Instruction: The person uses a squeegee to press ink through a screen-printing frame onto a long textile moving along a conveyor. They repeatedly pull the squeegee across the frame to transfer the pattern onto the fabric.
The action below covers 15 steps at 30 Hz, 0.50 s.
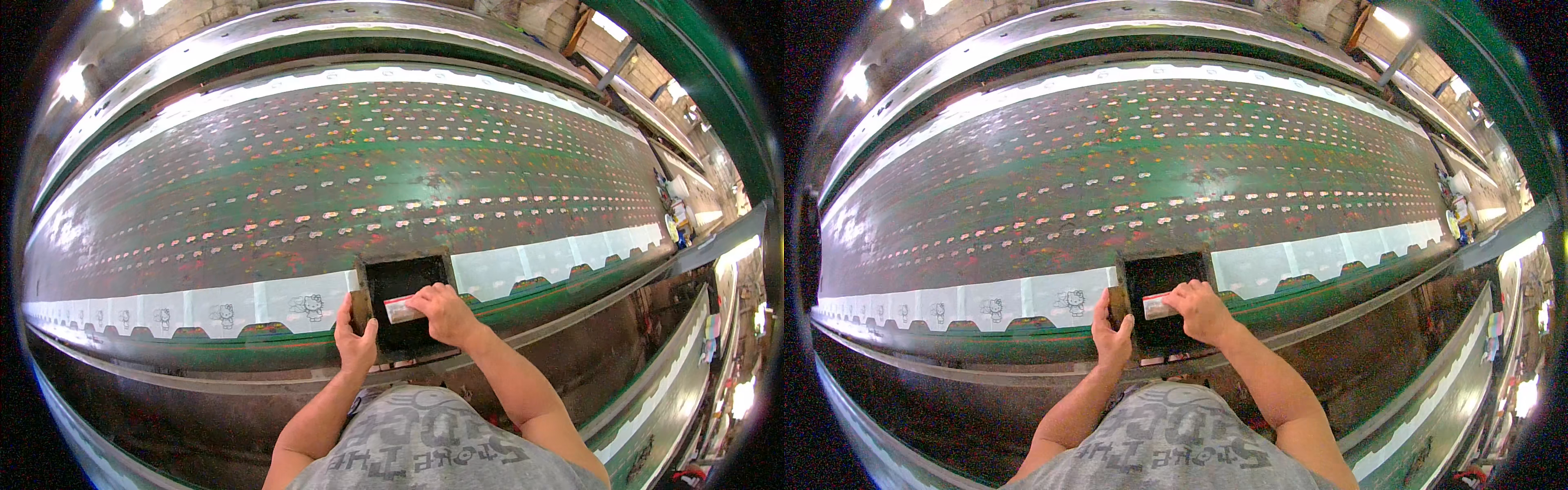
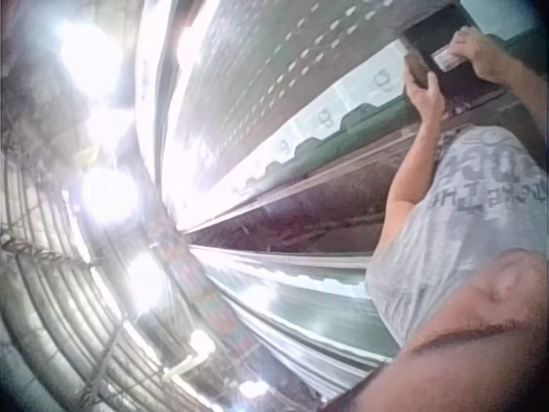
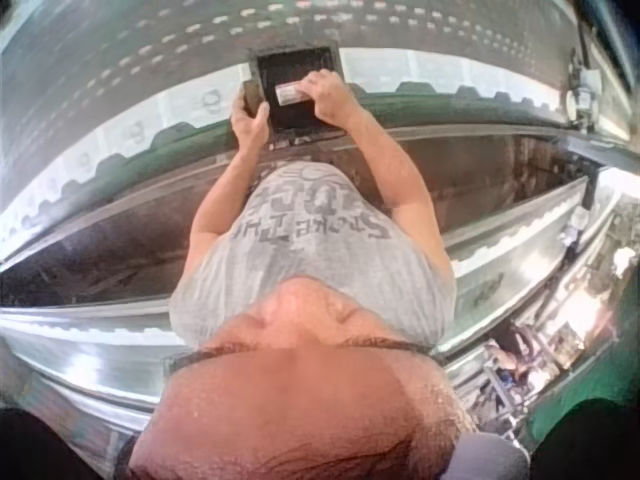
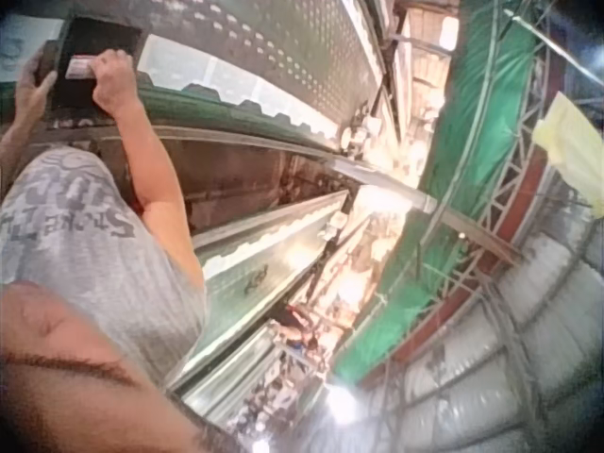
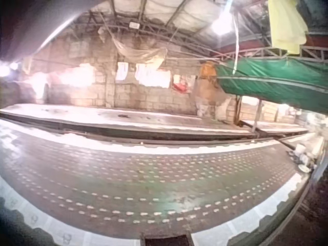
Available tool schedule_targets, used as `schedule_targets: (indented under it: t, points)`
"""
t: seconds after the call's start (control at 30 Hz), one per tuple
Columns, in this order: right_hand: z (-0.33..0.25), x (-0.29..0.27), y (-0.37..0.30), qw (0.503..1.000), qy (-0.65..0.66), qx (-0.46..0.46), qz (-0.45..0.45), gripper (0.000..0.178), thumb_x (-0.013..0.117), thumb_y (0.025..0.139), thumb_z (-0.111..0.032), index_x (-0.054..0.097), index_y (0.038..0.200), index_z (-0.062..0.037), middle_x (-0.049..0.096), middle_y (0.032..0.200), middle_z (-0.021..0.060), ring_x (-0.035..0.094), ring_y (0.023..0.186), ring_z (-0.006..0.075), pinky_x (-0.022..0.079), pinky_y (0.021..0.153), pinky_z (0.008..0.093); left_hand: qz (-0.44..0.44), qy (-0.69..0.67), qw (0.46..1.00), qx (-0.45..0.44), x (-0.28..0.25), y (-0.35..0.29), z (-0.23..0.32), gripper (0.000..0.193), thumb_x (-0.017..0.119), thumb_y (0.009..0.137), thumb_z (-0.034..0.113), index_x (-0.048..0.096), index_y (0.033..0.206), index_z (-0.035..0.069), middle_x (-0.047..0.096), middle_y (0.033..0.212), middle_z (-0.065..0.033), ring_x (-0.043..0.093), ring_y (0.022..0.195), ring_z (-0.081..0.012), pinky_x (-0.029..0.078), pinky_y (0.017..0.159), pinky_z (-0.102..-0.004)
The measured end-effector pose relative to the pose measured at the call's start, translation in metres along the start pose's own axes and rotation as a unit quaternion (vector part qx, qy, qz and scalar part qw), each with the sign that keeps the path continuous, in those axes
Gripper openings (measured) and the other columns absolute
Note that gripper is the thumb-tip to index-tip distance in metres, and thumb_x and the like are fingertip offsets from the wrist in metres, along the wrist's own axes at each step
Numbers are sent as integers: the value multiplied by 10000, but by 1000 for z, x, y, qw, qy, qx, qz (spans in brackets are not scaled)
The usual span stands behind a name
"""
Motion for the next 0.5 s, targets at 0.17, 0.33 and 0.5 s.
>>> schedule_targets:
  t: [0.17, 0.33, 0.5]
  points:
    - [-27, 5, -40, 1000, -12, 11, 5, 391, 652, 893, 7, 796, 1241, -99, 765, 1230, 87, 674, 1120, 365, 530, 996, 498, 7, 6, 1000, 3, 1, 1, 4, 806, 752, 992, -43, 429, 1730, -9, 608, 1596, -169, 623, 1423, -249, 492, 1206, -382]
    - [-44, 5, -65, 1000, -7, 10, 18, 401, 744, 873, -66, 783, 1270, -104, 740, 1268, 94, 664, 1132, 349, 535, 992, 496, 2, 58, 998, 2, 4, -2, 7, 895, 777, 948, -34, 401, 1759, 22, 588, 1640, -167, 584, 1483, -271, 449, 1255, -403]
    - [-43, 1, -83, 999, 47, 10, 2, 434, 845, 896, -185, 779, 1318, -107, 716, 1342, 113, 651, 1265, 365, 518, 1091, 522, 31, 151, 986, 57, 10, -6, 25, 980, 750, 825, -24, 418, 1746, 16, 588, 1637, -200, 586, 1489, -313, 432, 1272, -415]
Point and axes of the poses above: each hand's wrist, its own y-axis towards the middle knuckle, its own x-axis out of the palm, z = x × y, the point moved 10 cm from there along y, towards the middle knuckle
